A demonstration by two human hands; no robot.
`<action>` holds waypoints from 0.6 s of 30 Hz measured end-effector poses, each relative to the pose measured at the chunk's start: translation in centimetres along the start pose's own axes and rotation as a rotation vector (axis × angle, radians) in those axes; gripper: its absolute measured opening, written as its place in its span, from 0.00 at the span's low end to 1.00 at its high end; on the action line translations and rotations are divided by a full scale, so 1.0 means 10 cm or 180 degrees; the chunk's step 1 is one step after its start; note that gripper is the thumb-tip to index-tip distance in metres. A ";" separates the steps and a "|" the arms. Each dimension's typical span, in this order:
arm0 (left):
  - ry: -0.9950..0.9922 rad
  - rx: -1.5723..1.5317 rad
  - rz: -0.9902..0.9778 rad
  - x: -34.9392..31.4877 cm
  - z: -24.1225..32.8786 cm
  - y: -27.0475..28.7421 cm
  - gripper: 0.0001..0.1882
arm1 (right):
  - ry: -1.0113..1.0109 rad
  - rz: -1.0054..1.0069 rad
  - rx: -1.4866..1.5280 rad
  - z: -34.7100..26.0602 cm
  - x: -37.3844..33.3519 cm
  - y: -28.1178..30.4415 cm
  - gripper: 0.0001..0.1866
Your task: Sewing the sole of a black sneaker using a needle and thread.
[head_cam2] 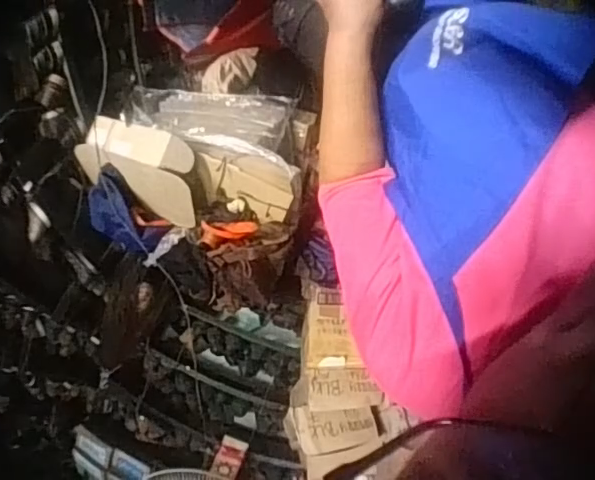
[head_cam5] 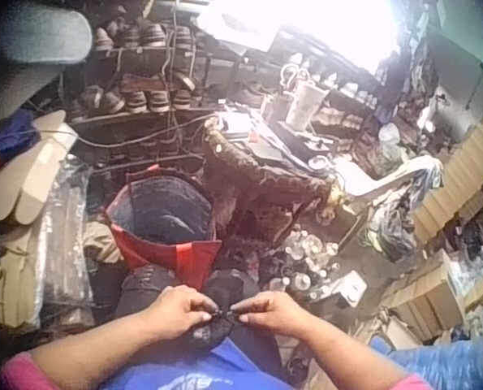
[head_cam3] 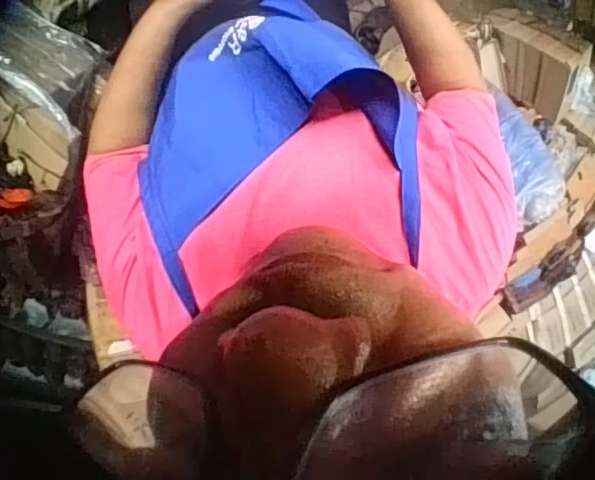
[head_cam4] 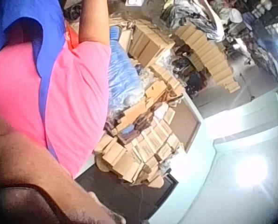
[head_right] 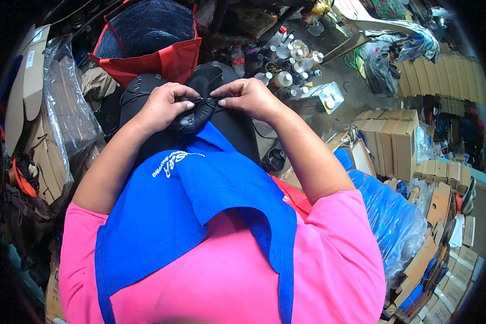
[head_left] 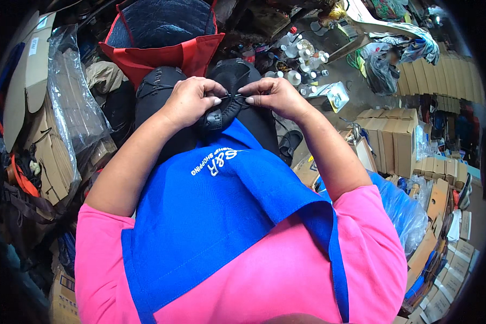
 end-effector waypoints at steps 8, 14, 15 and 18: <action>0.0601 -0.0964 0.0008 0.07 -0.12 -0.22 0.07 | -0.0141 0.0082 0.0229 -0.11 0.09 -0.03 0.09; -0.0065 0.0834 -0.0206 0.12 0.27 -0.03 0.07 | -0.0054 -0.0026 -0.0597 -0.26 0.14 0.01 0.06; -0.0390 0.0955 -0.0192 0.11 0.27 0.02 0.06 | 0.0062 -0.0081 -0.0492 -0.25 0.14 0.01 0.06; -0.0459 0.1113 -0.0178 0.00 0.20 0.17 0.04 | 0.0030 -0.0061 -0.0207 -0.19 0.10 0.16 0.05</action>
Point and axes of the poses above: each hand's wrist, its own x-axis towards the middle knuckle, its own y-axis out of the back of the hand, z = x × y, the point moved 2 cm from there along x, towards the middle knuckle, and after that the axes turned 7 degrees about -x, right-handed, at the moved point
